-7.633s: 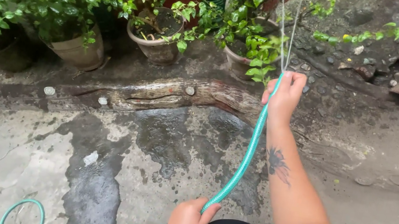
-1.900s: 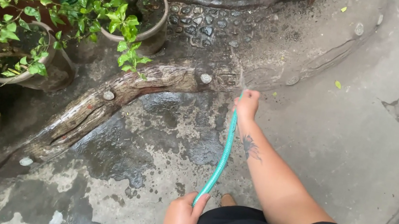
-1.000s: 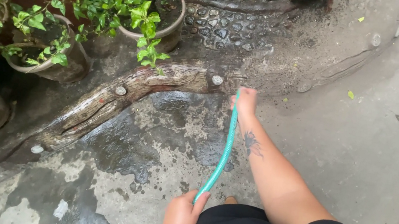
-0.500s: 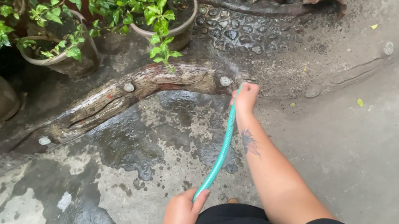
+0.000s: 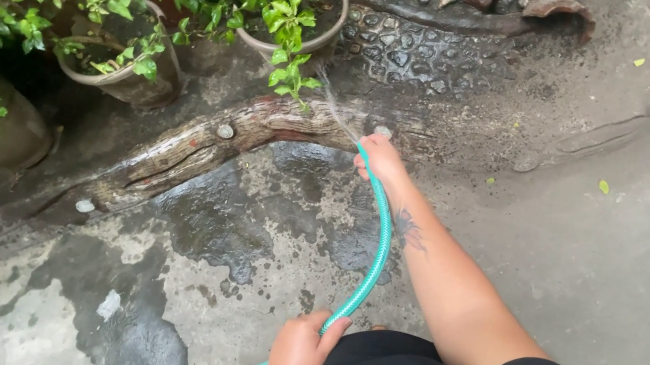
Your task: Watering various potted plants and foliage in an outdoor garden area using a hose.
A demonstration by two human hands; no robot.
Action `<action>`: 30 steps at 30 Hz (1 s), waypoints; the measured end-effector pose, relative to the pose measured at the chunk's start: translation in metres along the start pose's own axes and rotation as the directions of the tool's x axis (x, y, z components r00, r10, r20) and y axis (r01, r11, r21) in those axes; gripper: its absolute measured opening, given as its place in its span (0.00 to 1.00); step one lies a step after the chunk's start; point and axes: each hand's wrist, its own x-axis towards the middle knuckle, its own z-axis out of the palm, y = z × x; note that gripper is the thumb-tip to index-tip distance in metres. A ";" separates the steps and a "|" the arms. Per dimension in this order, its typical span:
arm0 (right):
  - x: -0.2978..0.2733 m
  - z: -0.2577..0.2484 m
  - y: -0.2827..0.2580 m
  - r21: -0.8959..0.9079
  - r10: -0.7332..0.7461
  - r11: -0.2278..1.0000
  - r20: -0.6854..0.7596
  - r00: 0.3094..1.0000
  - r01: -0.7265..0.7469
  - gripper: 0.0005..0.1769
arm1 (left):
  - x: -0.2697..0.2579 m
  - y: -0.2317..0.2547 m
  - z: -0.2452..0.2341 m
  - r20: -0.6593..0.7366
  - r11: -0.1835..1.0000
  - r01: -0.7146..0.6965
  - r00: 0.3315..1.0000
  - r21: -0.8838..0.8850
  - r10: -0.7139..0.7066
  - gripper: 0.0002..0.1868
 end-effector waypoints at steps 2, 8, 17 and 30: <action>-0.010 0.009 -0.009 0.013 -0.004 1.000 0.036 0.999 0.004 0.09 | -0.002 0.003 -0.002 -0.002 1.000 0.005 1.000 -0.005 -0.005 0.25; -0.024 0.025 -0.028 -0.034 -0.077 0.996 0.190 0.979 0.085 0.15 | -0.007 0.021 -0.011 0.054 0.991 0.121 0.991 0.056 -0.124 0.25; 0.010 0.021 0.001 -0.070 -0.153 0.985 0.046 0.987 0.156 0.12 | -0.006 0.014 -0.005 -0.016 0.996 0.088 0.996 -0.027 -0.088 0.26; -0.002 0.042 -0.017 -0.088 -0.193 0.977 0.045 0.980 0.196 0.18 | -0.011 0.014 -0.007 -0.041 0.992 0.125 0.991 -0.022 -0.125 0.27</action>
